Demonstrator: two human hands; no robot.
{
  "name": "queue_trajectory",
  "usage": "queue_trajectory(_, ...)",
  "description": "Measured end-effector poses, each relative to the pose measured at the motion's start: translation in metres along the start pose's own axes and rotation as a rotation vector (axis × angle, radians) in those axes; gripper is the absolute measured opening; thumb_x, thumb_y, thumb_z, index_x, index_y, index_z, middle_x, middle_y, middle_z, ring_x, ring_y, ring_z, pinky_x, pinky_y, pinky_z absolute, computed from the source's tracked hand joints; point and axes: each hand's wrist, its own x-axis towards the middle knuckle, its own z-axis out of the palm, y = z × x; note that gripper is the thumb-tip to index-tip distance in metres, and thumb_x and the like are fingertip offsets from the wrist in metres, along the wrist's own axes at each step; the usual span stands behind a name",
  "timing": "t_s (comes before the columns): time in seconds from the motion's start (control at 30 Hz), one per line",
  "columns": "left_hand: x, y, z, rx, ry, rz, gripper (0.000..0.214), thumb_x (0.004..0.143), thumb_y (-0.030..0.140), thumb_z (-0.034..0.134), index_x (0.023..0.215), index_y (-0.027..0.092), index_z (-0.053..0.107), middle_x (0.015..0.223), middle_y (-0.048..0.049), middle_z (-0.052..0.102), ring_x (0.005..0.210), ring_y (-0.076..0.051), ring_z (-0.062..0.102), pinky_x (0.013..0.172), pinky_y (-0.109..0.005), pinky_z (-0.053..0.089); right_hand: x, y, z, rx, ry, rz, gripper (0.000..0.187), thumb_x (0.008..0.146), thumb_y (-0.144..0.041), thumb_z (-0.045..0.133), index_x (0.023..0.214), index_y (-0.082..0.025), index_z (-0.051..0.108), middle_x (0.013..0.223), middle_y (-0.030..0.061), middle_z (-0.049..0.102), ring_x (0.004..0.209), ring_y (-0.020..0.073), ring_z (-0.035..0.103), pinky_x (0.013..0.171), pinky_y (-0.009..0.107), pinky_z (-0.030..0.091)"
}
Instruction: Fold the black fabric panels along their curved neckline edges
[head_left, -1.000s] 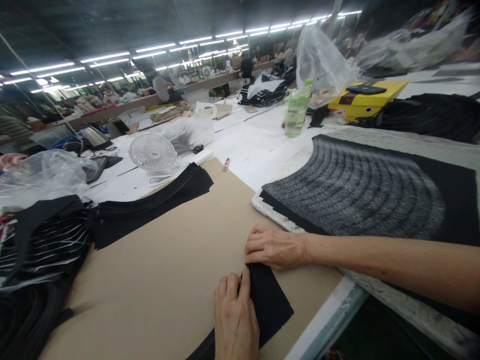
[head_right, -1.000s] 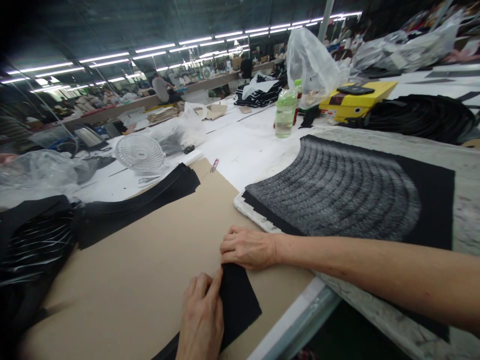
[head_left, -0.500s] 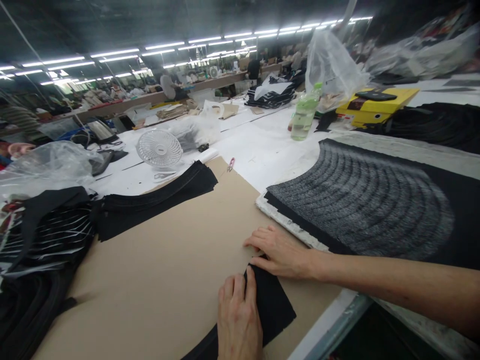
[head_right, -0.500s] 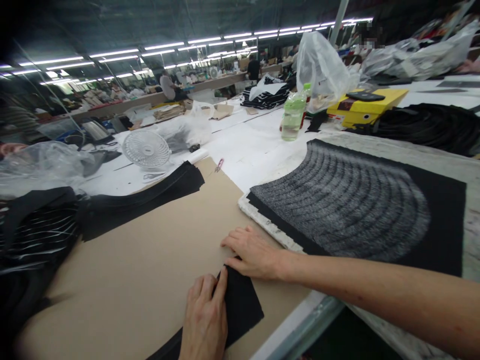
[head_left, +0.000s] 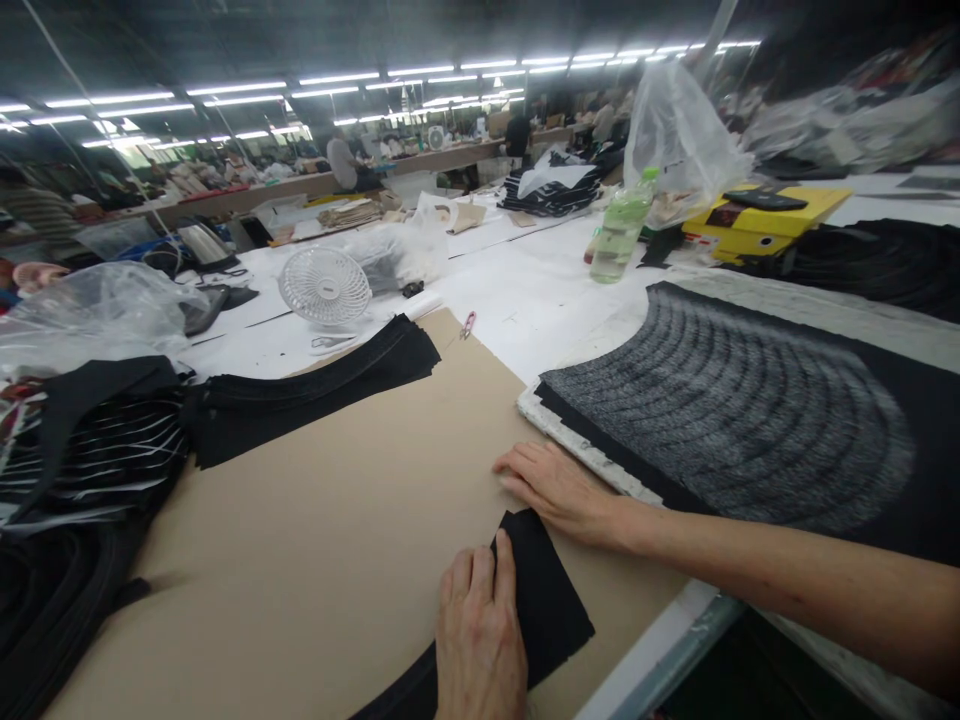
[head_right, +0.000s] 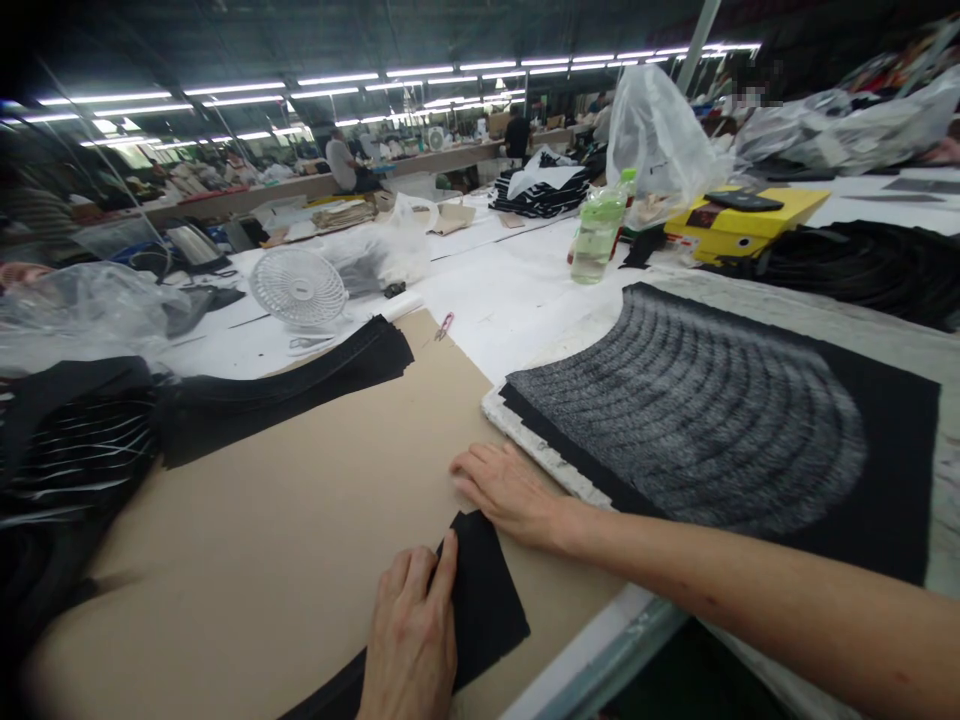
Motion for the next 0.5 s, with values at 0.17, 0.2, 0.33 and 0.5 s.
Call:
queue_trajectory(0.17, -0.004, 0.001, -0.001, 0.006, 0.021, 0.023, 0.052, 0.076, 0.0, 0.045, 0.128, 0.006, 0.054, 0.097, -0.0092, 0.061, 0.093, -0.024, 0.051, 0.084, -0.038, 0.042, -0.003, -0.003, 0.002, -0.09, -0.003, -0.034, 0.038, 0.087, -0.041, 0.062, 0.119, -0.022, 0.054, 0.111, 0.0065, 0.059, 0.102, 0.0244, 0.053, 0.085, 0.039, 0.033)
queue_trajectory(0.2, -0.006, 0.002, -0.001, 0.017, 0.052, 0.026, 0.051, 0.076, 0.0, 0.044, 0.126, 0.004, 0.055, 0.098, -0.0099, 0.062, 0.095, -0.024, 0.052, 0.086, -0.039, 0.042, -0.003, -0.003, 0.003, -0.103, 0.003, -0.022, 0.034, 0.089, -0.036, 0.06, 0.119, -0.023, 0.054, 0.111, 0.0063, 0.059, 0.102, 0.0237, 0.053, 0.084, 0.038, 0.032)
queue_trajectory(0.33, -0.018, 0.008, 0.003, 0.056, 0.186, 0.013, 0.042, 0.081, 0.003, 0.041, 0.119, 0.005, 0.06, 0.109, -0.0118, 0.066, 0.103, -0.026, 0.053, 0.09, -0.042, 0.04, -0.001, -0.005, 0.005, -0.104, -0.011, -0.024, 0.025, 0.097, -0.025, 0.045, 0.119, -0.024, 0.054, 0.107, 0.005, 0.059, 0.099, 0.0205, 0.054, 0.083, 0.036, 0.033)
queue_trajectory(0.5, -0.033, 0.011, 0.012, 0.091, 0.214, -0.022, 0.042, 0.08, 0.004, 0.041, 0.116, 0.007, 0.063, 0.118, -0.0123, 0.066, 0.108, -0.027, 0.055, 0.09, -0.043, 0.042, -0.003, -0.012, 0.008, -0.103, -0.012, -0.041, 0.053, 0.083, -0.046, 0.065, 0.128, -0.023, 0.049, 0.115, 0.0078, 0.057, 0.104, 0.0259, 0.052, 0.088, 0.04, 0.034)
